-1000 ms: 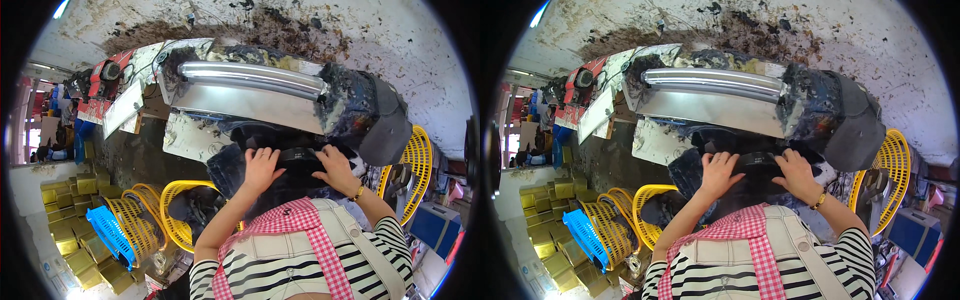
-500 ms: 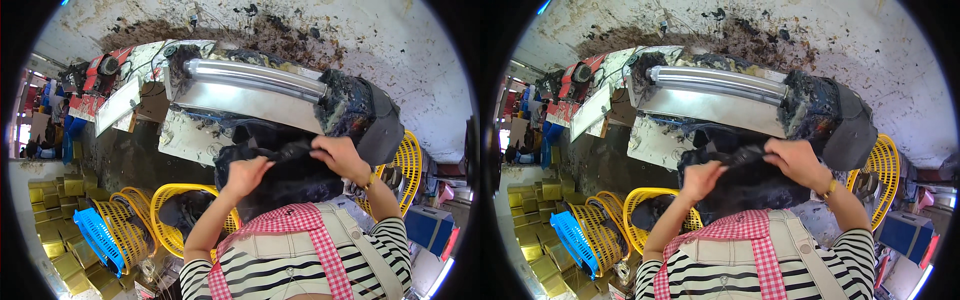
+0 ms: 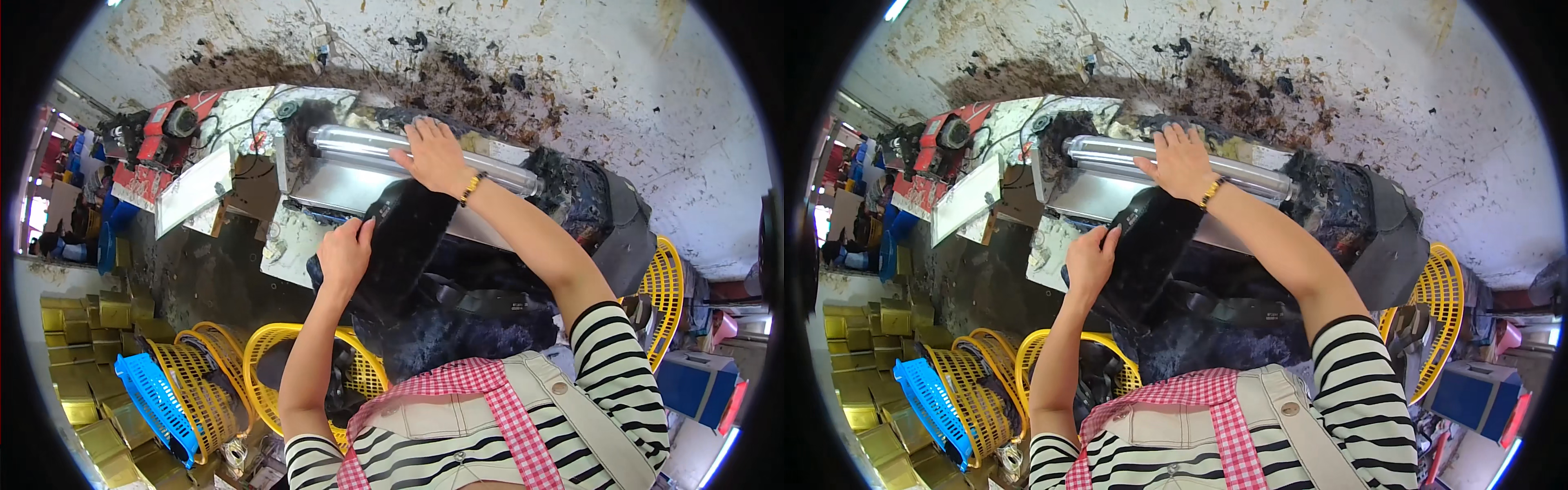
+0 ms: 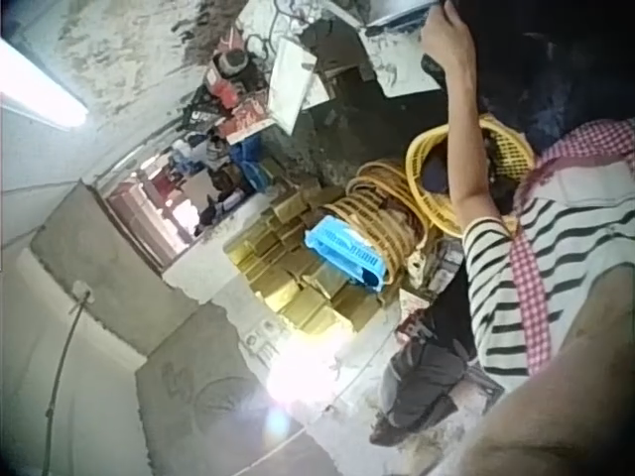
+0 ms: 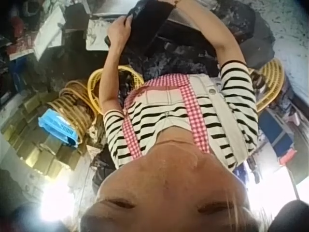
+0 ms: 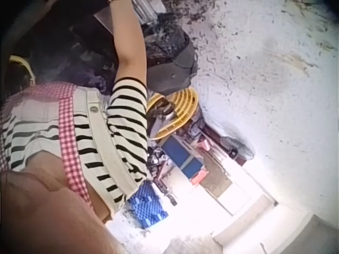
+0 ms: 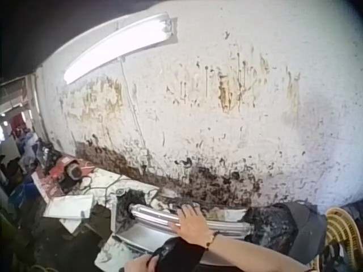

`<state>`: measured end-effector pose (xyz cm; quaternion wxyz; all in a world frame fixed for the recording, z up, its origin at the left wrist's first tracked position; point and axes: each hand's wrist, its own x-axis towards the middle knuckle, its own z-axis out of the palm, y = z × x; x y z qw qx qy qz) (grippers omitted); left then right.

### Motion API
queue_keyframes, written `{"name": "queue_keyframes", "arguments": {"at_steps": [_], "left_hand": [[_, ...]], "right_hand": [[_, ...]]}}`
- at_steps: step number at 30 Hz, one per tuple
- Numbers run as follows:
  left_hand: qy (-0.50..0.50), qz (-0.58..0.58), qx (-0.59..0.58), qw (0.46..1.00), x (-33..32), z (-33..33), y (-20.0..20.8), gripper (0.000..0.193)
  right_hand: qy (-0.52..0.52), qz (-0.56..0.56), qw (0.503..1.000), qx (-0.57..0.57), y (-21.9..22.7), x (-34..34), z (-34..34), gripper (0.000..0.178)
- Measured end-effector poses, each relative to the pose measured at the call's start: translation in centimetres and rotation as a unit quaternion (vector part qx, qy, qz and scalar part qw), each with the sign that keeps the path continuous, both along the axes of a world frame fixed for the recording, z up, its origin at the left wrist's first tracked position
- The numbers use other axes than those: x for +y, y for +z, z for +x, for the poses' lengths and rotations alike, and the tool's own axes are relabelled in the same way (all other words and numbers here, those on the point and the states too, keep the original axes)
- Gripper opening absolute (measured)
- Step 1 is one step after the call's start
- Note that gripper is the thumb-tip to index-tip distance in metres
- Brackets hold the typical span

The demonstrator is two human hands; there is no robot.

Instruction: Applying adhesive to various shoe upper components using a motorized roller machine.

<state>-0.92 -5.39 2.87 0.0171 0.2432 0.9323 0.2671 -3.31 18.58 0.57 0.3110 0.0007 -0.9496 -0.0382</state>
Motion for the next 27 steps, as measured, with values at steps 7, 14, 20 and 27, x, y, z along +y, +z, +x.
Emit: {"name": "queue_keyframes", "arguments": {"at_steps": [7,14,20,27], "left_hand": [[0.037,-0.01,-0.001,0.999,1.7,-2.0,-0.8,0.04],[0.055,-0.051,-0.115,0.991,-0.3,-1.7,-1.0,0.046],[0.024,-0.077,-0.246,0.966,-1.5,-2.0,-2.7,0.056],[0.204,0.499,-0.141,0.831,1.6,-0.4,-1.8,0.007]], "right_hand": [[-0.05,-0.253,0.891,-0.374,3.5,0.7,-4.2,0.08],[-0.006,-0.327,0.831,-0.451,2.7,3.3,-5.2,0.095],[0.098,-0.251,0.866,-0.421,3.2,6.9,-6.8,0.062],[0.144,-0.113,0.938,-0.294,6.3,7.6,-6.9,0.038]]}}
